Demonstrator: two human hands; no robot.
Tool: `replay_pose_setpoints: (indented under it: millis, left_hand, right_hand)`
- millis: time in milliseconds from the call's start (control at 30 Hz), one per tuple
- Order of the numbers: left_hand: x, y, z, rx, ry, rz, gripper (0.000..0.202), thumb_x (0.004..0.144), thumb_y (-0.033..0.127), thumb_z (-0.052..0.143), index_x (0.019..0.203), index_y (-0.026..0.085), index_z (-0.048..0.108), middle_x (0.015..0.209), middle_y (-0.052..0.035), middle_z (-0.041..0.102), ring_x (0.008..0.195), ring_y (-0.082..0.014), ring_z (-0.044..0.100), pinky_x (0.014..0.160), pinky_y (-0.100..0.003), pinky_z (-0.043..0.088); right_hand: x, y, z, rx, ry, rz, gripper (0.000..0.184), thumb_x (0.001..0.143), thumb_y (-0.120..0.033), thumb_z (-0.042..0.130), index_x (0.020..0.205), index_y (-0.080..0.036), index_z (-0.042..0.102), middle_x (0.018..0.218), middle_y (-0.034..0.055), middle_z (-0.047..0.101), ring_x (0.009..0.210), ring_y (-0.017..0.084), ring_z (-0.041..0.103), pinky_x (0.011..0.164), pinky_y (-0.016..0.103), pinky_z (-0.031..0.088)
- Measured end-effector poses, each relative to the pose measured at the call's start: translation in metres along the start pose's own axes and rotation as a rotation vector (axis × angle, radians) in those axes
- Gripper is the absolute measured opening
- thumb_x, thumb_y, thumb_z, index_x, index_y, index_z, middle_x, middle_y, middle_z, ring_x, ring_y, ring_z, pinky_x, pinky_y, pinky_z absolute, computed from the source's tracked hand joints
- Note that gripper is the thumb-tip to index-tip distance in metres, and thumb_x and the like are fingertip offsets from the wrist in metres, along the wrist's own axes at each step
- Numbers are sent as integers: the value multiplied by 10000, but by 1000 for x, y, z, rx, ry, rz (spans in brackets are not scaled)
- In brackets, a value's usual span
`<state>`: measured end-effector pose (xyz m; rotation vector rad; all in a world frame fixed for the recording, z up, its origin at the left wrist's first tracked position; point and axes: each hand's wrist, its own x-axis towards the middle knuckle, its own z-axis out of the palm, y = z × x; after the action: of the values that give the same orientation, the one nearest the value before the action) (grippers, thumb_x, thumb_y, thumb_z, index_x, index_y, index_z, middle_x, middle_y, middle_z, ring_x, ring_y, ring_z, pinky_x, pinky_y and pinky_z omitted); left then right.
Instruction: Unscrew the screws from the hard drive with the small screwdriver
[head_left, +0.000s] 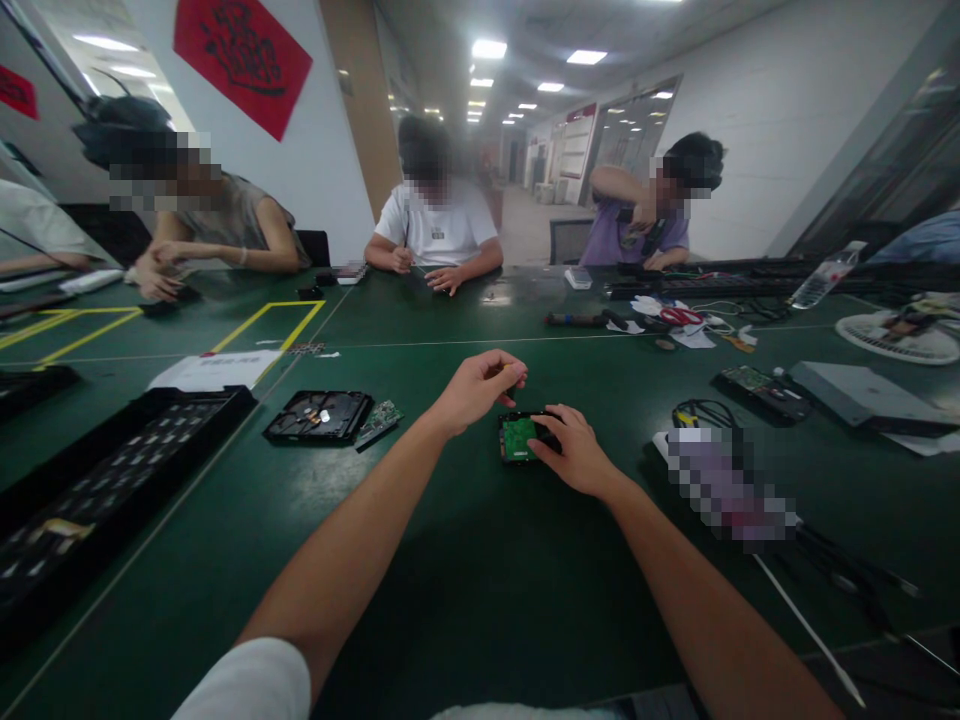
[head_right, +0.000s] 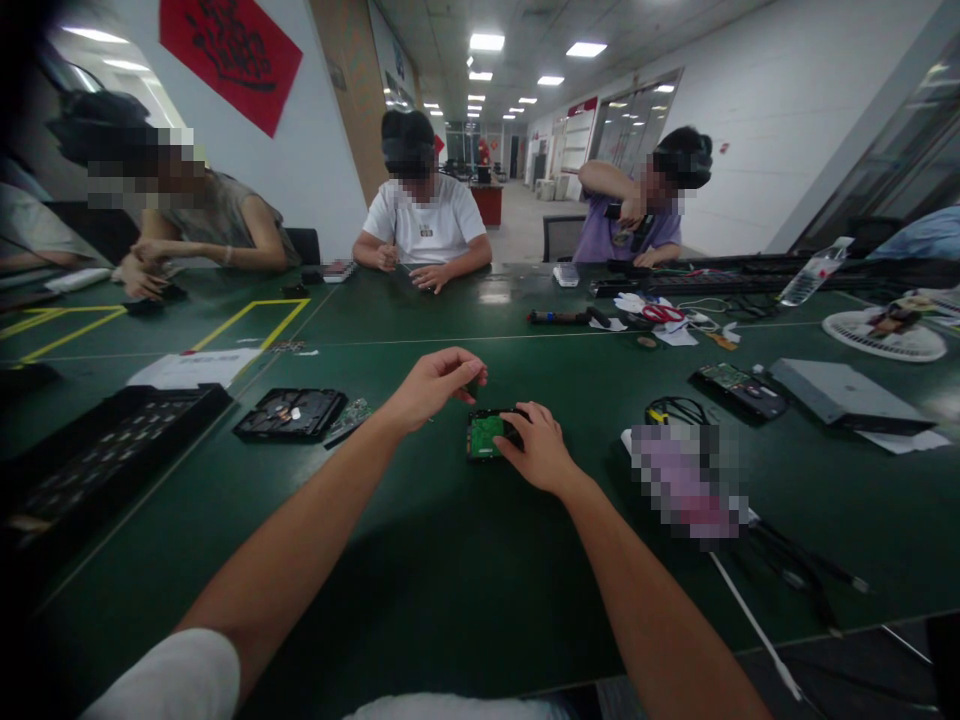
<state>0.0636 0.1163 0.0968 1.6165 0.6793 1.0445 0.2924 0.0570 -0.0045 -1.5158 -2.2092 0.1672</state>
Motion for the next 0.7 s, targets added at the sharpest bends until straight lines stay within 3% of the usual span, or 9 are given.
replay_pose_setpoints:
  millis: [700]
  left_hand:
    - [2,-5,-1,-51,9,-11,380,936,536,639,928,159,680,903,-70,671,826,-166,634,624,-264,571]
  right_hand:
    - [1,-3,-2,9,4,1,436,1001,-514,561,1384,-311,599,1483,124,525,1420,353,420,1097,584,402]
